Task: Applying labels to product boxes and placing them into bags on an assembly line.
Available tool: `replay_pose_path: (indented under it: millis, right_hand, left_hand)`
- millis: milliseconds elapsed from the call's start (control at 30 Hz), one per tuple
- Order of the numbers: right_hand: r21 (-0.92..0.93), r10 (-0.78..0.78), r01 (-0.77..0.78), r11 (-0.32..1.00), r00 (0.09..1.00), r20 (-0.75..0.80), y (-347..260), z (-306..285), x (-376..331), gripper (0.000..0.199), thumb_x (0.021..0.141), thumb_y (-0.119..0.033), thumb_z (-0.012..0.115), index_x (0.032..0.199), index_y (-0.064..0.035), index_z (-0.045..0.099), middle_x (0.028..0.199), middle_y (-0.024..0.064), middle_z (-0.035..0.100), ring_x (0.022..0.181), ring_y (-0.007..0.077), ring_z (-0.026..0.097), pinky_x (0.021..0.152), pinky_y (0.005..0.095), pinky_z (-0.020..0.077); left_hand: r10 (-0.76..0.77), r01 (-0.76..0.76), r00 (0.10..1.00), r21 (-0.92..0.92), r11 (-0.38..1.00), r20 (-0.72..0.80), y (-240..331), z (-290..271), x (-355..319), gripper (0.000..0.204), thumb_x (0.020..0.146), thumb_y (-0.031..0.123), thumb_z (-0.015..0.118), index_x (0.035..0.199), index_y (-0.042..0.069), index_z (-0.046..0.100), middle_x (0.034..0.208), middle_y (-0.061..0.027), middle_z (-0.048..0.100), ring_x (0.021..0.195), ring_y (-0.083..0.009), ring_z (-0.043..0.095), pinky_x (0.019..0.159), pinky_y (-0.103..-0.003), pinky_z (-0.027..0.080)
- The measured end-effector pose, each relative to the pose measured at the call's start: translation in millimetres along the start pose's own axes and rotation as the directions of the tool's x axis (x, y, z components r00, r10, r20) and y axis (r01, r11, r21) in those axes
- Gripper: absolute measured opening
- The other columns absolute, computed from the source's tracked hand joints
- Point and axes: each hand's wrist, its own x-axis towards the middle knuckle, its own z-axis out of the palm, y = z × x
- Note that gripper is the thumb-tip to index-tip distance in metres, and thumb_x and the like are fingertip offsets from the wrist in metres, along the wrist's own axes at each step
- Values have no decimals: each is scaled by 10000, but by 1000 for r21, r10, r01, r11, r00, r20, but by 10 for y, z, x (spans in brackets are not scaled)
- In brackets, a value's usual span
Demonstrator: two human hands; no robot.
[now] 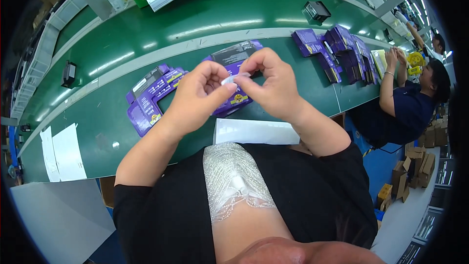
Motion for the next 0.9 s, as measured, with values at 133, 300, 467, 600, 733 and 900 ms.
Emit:
replay_pose_path:
  millis: [133, 300, 467, 600, 733, 900]
  right_hand:
    - [-142, -179, 169, 975, 982, -64, 170, 56, 237, 325, 769, 36, 716, 1036, -45, 550, 864, 59, 642, 766, 134, 602, 732, 267, 503]
    - [-306, -311, 276, 911, 948, -71, 421, -21, 645, 313, 805, 2, 691, 1070, -44, 533, 810, 53, 632, 710, 133, 591, 676, 266, 494]
    - [-102, 118, -130, 986, 987, -113, 700, -39, 1042, 298, 805, 5, 694, 1029, -54, 507, 815, 47, 625, 718, 110, 577, 668, 245, 474]
    - [-180, 250, -250, 951, 968, -20, 1036, 92, 1223, 279, 809, -11, 693, 996, -58, 491, 790, 42, 619, 686, 108, 567, 639, 245, 461]
    - [-218, 262, -264, 940, 964, -38, 1153, 204, 1254, 279, 802, -18, 703, 956, -62, 474, 760, 41, 608, 659, 107, 555, 616, 255, 459]
    - [-228, 250, -253, 940, 967, -44, 1251, 271, 1283, 266, 805, -18, 700, 940, -58, 474, 744, 42, 602, 656, 111, 559, 605, 260, 460]
  left_hand:
    - [-104, 98, 993, 109, 989, 53, -26, -46, 252, 161, 895, 34, 611, 1054, 11, 622, 914, -41, 638, 788, -115, 551, 741, -242, 446]
    - [58, -46, 998, 299, 953, -33, -210, -135, 549, 149, 865, 43, 643, 1010, 20, 615, 891, -68, 620, 818, -154, 561, 753, -284, 471]
    - [366, -204, 916, 599, 774, -161, -609, -228, 802, 244, 828, 108, 690, 1038, 25, 598, 1024, -126, 653, 994, -247, 597, 894, -353, 473]
    - [426, -283, 904, 796, 536, 34, -810, -263, 898, 330, 792, 168, 728, 1058, 27, 591, 1137, -162, 658, 1121, -315, 582, 983, -404, 447]
    - [457, -296, 889, 808, 509, 38, -956, -327, 949, 376, 768, 225, 752, 1043, 22, 595, 1189, -160, 663, 1133, -332, 586, 1002, -415, 433]
    - [477, -297, 878, 824, 482, 37, -1036, -346, 980, 361, 766, 220, 751, 1029, 23, 601, 1187, -158, 667, 1122, -324, 590, 990, -412, 439]
